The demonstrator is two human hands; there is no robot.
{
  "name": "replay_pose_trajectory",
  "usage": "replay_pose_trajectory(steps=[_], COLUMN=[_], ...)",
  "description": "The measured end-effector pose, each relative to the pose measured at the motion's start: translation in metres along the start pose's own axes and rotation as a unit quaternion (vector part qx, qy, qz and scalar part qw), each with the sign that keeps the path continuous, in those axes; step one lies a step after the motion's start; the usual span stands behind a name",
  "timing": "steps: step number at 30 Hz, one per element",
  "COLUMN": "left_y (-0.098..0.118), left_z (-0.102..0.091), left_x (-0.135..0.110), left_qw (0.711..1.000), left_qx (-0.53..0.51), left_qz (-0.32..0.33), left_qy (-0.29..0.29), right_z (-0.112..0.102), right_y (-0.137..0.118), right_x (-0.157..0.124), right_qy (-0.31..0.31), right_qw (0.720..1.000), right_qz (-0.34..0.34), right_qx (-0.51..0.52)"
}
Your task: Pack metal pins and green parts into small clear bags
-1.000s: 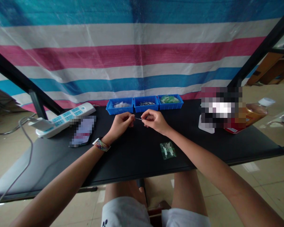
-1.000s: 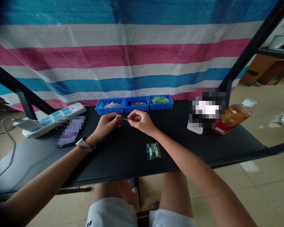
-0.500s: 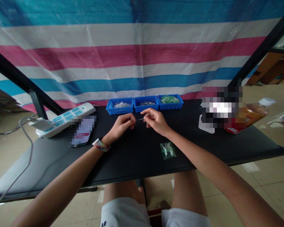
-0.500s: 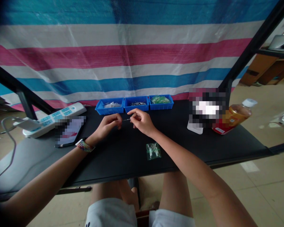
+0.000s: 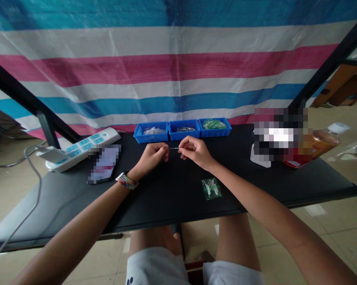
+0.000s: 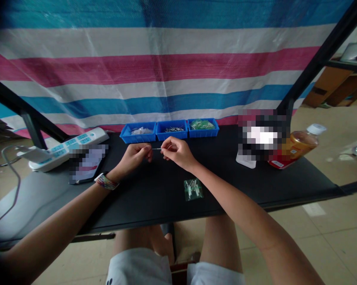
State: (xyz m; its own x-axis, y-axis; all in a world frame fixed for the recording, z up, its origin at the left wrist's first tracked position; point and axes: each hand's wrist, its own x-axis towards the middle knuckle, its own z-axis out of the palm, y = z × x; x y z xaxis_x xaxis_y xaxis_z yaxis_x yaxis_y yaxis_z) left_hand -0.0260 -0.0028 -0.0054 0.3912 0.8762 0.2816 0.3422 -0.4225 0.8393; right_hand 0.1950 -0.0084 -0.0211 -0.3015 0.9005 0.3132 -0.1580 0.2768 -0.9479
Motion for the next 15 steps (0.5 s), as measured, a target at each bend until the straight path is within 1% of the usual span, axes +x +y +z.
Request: replay_pose_trajectory(steps=[5, 8, 10, 13, 15], left_y=[0.001, 0.001, 0.000, -0.001, -0.002], left_z=[0.001, 0.001, 0.002, 0.003, 0.004], left_x=[0.000, 0.000, 0.000, 0.000, -0.001], left_qw=[1.000, 0.999, 0.997, 0.996, 0.996], left_qx=[-0.020, -0.051, -0.075, -0.090, -0.081], left_qz=[-0.012, -0.012, -0.009, -0.009, -0.006], left_qy=[-0.003, -0.007, -0.013, -0.024, -0.042], right_z=[0.001, -0.001, -0.006, -0.024, -0.040], right_y=[0.001, 0.002, 0.004, 0.010, 0.013], right_x=[0.000, 0.006, 0.014, 0.028, 0.036], right_qy=[0.001, 0.018, 0.062, 0.156, 0.179], right_qw=[1.000, 1.000, 0.997, 0.985, 0.976], right_qz=[-0.005, -0.016, -0.034, -0.055, -0.052], right_qx=[-0.005, -0.002, -0.008, -0.049, -0.111])
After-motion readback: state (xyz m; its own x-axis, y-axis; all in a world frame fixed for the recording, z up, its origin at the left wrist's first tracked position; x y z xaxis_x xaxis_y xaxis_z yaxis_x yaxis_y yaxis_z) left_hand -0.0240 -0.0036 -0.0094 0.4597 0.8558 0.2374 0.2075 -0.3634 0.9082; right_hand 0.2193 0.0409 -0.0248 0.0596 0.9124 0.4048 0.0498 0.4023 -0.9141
